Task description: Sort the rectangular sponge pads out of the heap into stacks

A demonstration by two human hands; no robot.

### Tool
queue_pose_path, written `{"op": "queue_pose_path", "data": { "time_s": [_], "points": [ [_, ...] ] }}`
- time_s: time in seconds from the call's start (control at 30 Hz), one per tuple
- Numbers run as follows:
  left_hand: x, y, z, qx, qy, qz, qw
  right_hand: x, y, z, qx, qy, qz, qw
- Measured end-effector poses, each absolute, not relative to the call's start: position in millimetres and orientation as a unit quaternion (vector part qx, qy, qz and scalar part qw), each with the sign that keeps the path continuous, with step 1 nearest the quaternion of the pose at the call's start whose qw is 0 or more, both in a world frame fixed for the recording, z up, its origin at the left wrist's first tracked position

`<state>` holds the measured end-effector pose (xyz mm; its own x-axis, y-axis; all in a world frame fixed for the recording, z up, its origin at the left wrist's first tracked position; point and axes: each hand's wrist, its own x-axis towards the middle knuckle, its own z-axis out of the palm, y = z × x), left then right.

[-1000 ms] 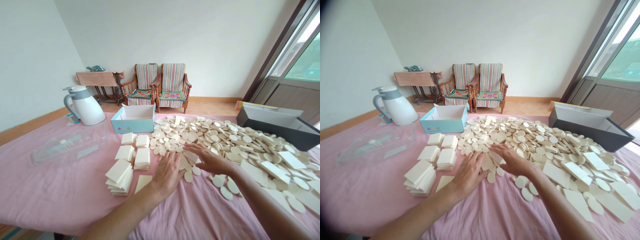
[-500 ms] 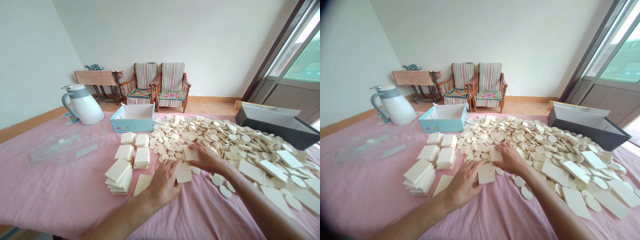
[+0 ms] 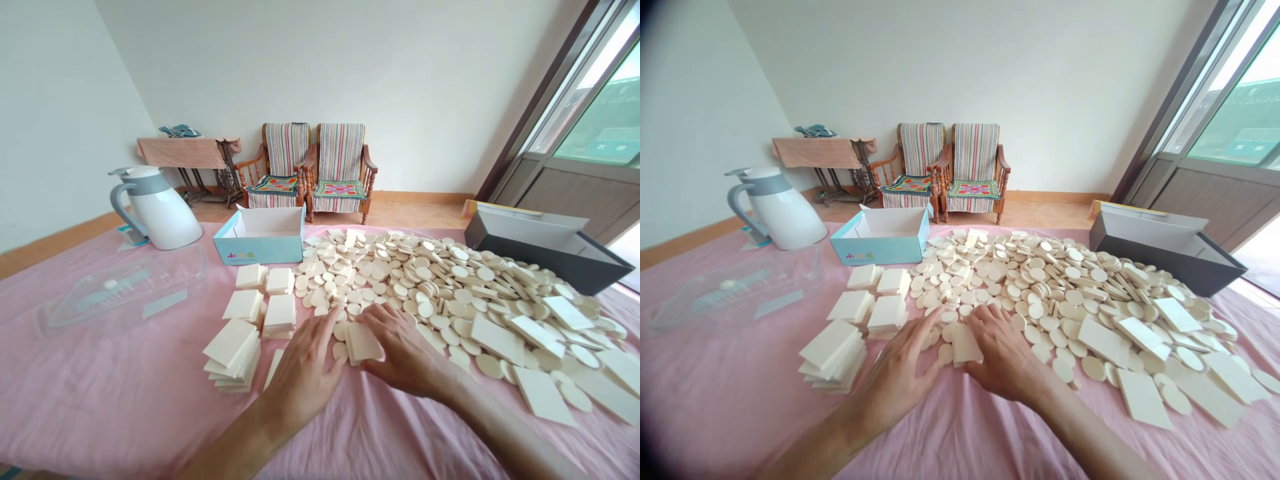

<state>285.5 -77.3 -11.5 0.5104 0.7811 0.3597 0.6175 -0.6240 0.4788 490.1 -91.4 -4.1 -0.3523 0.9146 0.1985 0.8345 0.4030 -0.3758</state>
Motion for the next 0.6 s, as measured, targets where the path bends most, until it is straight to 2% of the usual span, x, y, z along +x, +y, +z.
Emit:
{"op": "queue_pose_path", "data": {
  "time_s": [0.17,0.4,0.6],
  "points": [
    [251.5,-96.3,-16.9,0.836,0.412,0.358,0.052,491.8,-91.2,-13.8,-0.532,-0.824,0.103,0.169],
    [196.0,-127.0,-56.1,0.805,0.439,0.389,-0.089,456.0,-105.6,-4.2,-0.545,-0.767,0.164,0.295],
    [189.3,-141.6,-70.9,0.799,0.460,0.375,-0.102,403.0,-110.4,-3.4,-0.523,-0.780,0.183,0.289]
  ]
}}
